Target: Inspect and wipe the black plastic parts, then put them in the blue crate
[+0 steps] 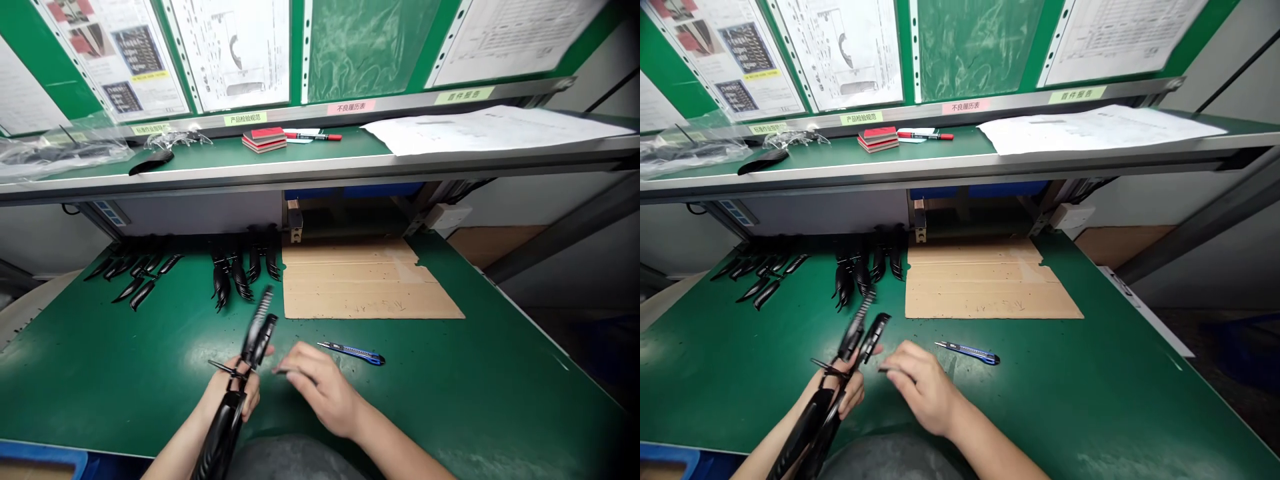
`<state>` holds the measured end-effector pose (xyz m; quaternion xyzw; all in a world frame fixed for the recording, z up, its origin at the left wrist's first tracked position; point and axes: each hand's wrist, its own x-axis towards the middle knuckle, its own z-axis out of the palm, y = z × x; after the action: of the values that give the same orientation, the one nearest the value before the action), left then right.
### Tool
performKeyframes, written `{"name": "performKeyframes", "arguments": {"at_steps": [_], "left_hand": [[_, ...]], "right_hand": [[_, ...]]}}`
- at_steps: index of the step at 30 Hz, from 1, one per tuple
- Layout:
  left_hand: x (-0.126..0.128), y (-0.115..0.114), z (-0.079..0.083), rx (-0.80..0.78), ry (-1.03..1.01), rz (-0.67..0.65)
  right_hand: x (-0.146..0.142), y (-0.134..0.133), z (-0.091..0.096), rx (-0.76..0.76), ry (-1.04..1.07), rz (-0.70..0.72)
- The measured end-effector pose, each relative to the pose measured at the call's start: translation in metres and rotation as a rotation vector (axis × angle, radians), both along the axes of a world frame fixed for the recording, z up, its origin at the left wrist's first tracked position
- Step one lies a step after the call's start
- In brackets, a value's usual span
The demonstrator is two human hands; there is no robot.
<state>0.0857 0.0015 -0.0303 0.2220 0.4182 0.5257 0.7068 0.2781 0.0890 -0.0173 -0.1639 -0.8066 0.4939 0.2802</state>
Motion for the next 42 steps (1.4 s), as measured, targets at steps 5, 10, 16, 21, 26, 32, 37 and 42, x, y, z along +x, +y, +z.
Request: {"name": "performKeyframes", "arguments": {"at_steps": [5,10,16,21,26,32,37,42], "left_hand": [[-0.026,-0.003,0.039,0.024,0.466,0.023],[-0.021,-0.002,0.064,0.171,1.060,-0.212],[0.001,0.015,0.058,0.286,1.336,-0.259],[-0.001,0.014,0.038,0.154,1.147,-0.095],[-0.019,0.014,0.051,0.225,1.102,-0.303],[-0.036,0.020,0.067,0.317,1.133,-0.435],[-0.064,0.008,0.052,0.151,1.063,-0.116],[-0.058,-0.002,0.023,-0.055,0.793,0.332]], "right_hand": [[0.020,0.027,-0.008,0.222,-0.322,-0.025],[0.003,0.056,0.026,0.340,-0.213,-0.081],[-0.034,0.047,0.042,0.648,-0.553,0.168],[-0.047,0.040,0.021,0.637,-0.564,0.144],[-0.056,0.046,0.024,0.714,-0.599,0.243],[-0.058,0.065,0.044,0.764,-0.651,0.532],[-0.047,0.098,0.048,0.499,-0.634,0.069],[-0.054,0.076,0.018,0.345,-0.604,-0.248]]}}
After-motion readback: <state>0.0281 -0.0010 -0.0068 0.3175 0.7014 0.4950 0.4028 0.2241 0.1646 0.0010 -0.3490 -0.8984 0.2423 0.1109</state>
